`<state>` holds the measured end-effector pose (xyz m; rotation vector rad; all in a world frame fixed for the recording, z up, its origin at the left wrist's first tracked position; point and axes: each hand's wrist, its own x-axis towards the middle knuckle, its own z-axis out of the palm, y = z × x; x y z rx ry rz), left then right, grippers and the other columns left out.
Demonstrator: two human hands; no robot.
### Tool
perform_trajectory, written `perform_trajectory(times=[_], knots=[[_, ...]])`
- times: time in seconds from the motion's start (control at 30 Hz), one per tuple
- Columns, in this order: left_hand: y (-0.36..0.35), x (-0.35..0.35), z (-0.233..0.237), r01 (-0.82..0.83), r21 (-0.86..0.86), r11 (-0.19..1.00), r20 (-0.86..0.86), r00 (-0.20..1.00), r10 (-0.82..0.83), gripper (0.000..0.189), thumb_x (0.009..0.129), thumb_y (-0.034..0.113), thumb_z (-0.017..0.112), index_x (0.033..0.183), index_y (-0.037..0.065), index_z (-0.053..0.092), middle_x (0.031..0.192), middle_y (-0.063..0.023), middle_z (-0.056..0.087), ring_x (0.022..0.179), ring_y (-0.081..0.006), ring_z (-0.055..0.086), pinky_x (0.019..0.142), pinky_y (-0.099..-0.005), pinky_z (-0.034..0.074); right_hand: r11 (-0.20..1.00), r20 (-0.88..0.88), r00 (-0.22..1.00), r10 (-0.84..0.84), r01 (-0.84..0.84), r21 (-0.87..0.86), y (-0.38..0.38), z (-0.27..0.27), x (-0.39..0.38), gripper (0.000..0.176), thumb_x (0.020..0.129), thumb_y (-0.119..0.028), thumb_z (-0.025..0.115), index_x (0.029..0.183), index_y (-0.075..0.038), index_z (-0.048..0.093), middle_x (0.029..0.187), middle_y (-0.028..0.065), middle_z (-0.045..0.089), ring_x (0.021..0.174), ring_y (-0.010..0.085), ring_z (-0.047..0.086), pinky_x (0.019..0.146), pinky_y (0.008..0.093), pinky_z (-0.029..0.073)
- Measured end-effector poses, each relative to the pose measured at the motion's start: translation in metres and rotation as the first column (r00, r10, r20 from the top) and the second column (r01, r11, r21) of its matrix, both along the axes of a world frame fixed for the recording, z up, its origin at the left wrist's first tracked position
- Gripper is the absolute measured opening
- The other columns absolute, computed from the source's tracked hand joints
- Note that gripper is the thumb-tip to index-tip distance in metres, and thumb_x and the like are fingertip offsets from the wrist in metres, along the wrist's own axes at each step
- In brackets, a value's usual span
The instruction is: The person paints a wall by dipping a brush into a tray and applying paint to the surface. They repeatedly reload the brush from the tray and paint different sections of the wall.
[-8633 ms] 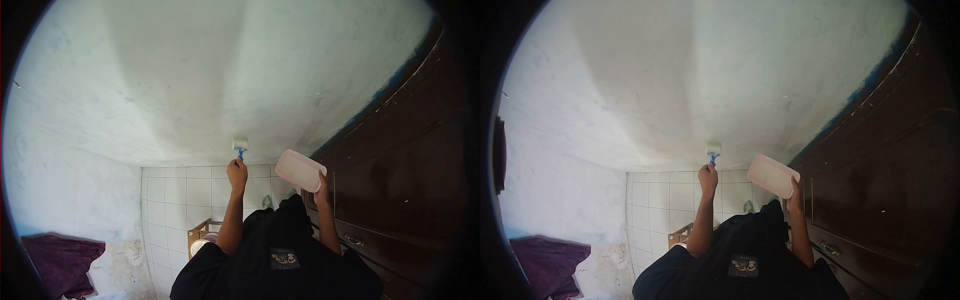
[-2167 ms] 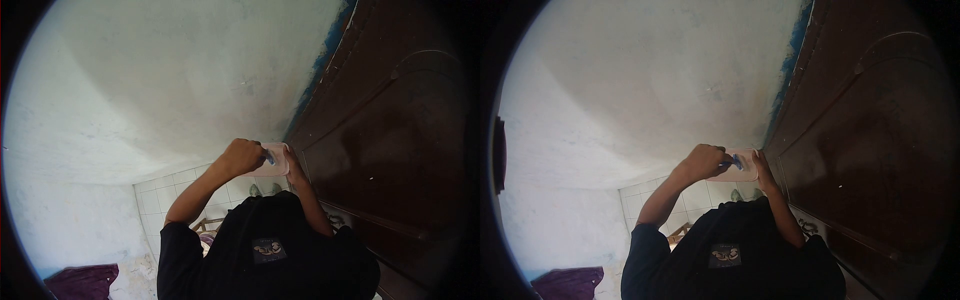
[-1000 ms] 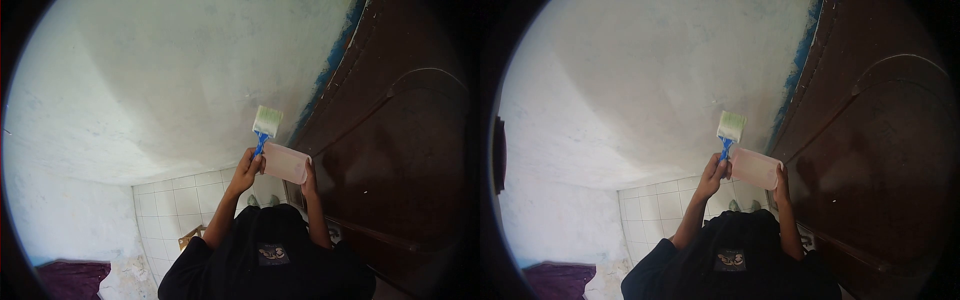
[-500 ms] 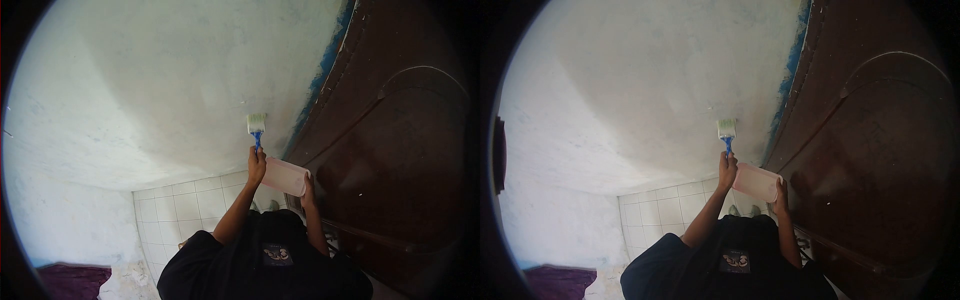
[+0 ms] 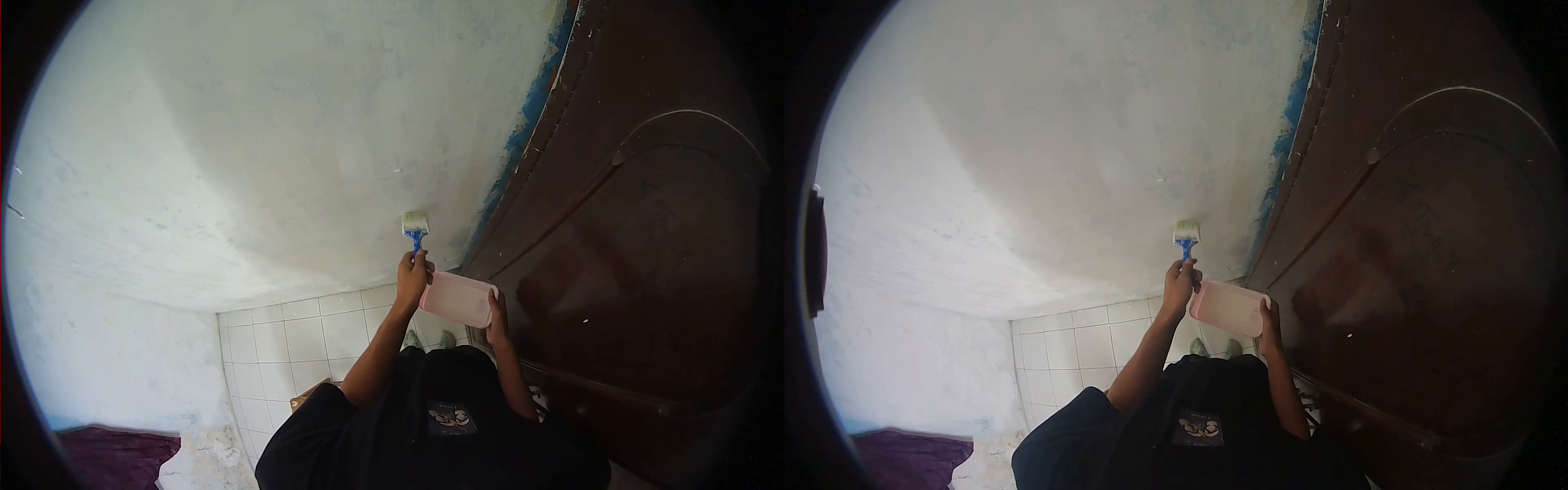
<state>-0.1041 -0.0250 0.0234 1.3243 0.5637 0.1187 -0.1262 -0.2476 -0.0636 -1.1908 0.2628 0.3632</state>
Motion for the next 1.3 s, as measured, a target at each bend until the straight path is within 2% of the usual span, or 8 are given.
perform_trajectory(times=[0.13, 0.2, 0.4, 0.53, 0.87, 0.93, 1.07, 1.3], knots=[[-0.008, 0.007, 0.07, -0.033, -0.043, 0.999, 0.115, 0.993, 0.037, 0.038, 0.1, 0.026, 0.045, 0.114, -0.008, 0.052, 0.068, -0.0074, 0.059, 0.05, -0.0122, 0.051, 0.047, -0.0252, 0.039, 1.0, -0.034, 0.999, 0.007, -0.007, -0.008, 0.002, 0.001, -0.002, 0.04, 0.096, -0.039, 0.052, 0.122, -0.009, 0.046, 0.112, 0.0054, 0.053, 0.109, 0.0173, 0.053, 0.092, 0.0345, 0.043], [-0.016, 0.005, 0.121, -0.022, 0.104, 0.994, 0.136, 0.991, 0.008, 0.039, 0.1, 0.027, 0.044, 0.115, -0.008, 0.052, 0.07, -0.0092, 0.062, 0.049, -0.0118, 0.052, 0.047, -0.0237, 0.039, 1.0, -0.022, 1.0, 0.009, -0.01, -0.02, 0.003, 0.002, -0.002, 0.04, 0.096, -0.039, 0.052, 0.122, -0.009, 0.046, 0.112, 0.0051, 0.053, 0.109, 0.0169, 0.053, 0.091, 0.0341, 0.043], [-0.034, 0.0, 0.193, -0.101, 0.172, 0.98, 0.375, 0.927, 0.03, 0.04, 0.101, 0.03, 0.041, 0.116, -0.006, 0.049, 0.069, -0.0094, 0.062, 0.049, -0.01, 0.051, 0.047, -0.022, 0.038, 1.0, -0.001, 1.0, 0.004, -0.004, -0.01, 0.003, -0.002, -0.002, 0.038, 0.096, -0.039, 0.052, 0.12, -0.01, 0.046, 0.111, 0.0045, 0.054, 0.106, 0.0161, 0.054, 0.09, 0.0333, 0.044], [-0.034, 0.01, 0.168, -0.119, 0.219, 0.968, 0.44, 0.898, 0.01, 0.037, 0.102, 0.031, 0.039, 0.114, -0.003, 0.049, 0.067, -0.0084, 0.06, 0.048, -0.0098, 0.05, 0.047, -0.0221, 0.038, 1.0, 0.002, 1.0, 0.003, -0.003, -0.017, 0.001, -0.009, -0.001, 0.044, 0.096, -0.039, 0.052, 0.124, -0.006, 0.043, 0.115, 0.0074, 0.05, 0.109, 0.0186, 0.051, 0.091, 0.0341, 0.044], [-0.04, 0.018, 0.0, 0.079, 0.059, 0.995, 0.087, 0.993, -0.084, 0.038, 0.102, 0.032, 0.037, 0.103, -0.004, 0.049, 0.065, -0.0141, 0.062, 0.042, -0.0166, 0.053, 0.042, -0.0271, 0.043, 0.998, -0.084, 0.996, 0.004, 0.002, 0.07, 0.005, -0.03, -0.013, 0.042, 0.095, -0.039, 0.053, 0.123, -0.008, 0.045, 0.114, 0.0066, 0.053, 0.108, 0.0177, 0.054, 0.091, 0.034, 0.045], [-0.036, 0.017, -0.002, 0.102, -0.092, 0.99, -0.034, 0.994, -0.106, 0.039, 0.101, 0.029, 0.038, 0.106, -0.008, 0.049, 0.067, -0.0161, 0.063, 0.042, -0.0167, 0.053, 0.042, -0.0271, 0.043, 0.999, -0.039, 0.998, 0.047, -0.046, 0.011, 0.005, -0.047, -0.018, 0.043, 0.095, -0.039, 0.053, 0.123, -0.007, 0.044, 0.113, 0.0072, 0.053, 0.108, 0.0181, 0.054, 0.091, 0.0344, 0.045], [-0.033, 0.024, 0.023, 0.094, -0.024, 0.995, 0.004, 0.996, -0.094, 0.039, 0.099, 0.027, 0.039, 0.108, -0.01, 0.049, 0.068, -0.0171, 0.064, 0.043, -0.0165, 0.053, 0.042, -0.0268, 0.043, 0.997, -0.081, 0.994, 0.071, -0.072, -0.007, 0.006, -0.06, -0.024, 0.042, 0.095, -0.039, 0.053, 0.122, -0.007, 0.044, 0.113, 0.0072, 0.053, 0.108, 0.0182, 0.055, 0.09, 0.0343, 0.046], [-0.049, 0.017, 0.149, 0.092, 0.101, 0.991, 0.225, 0.968, -0.113, 0.037, 0.101, 0.033, 0.039, 0.101, -0.003, 0.049, 0.066, -0.0141, 0.062, 0.044, -0.0138, 0.052, 0.042, -0.0244, 0.039, 0.996, -0.029, 0.996, 0.086, -0.087, -0.037, 0.007, -0.076, -0.023, 0.038, 0.096, -0.038, 0.053, 0.119, -0.008, 0.046, 0.112, 0.0063, 0.053, 0.109, 0.018, 0.055, 0.09, 0.0345, 0.046]])
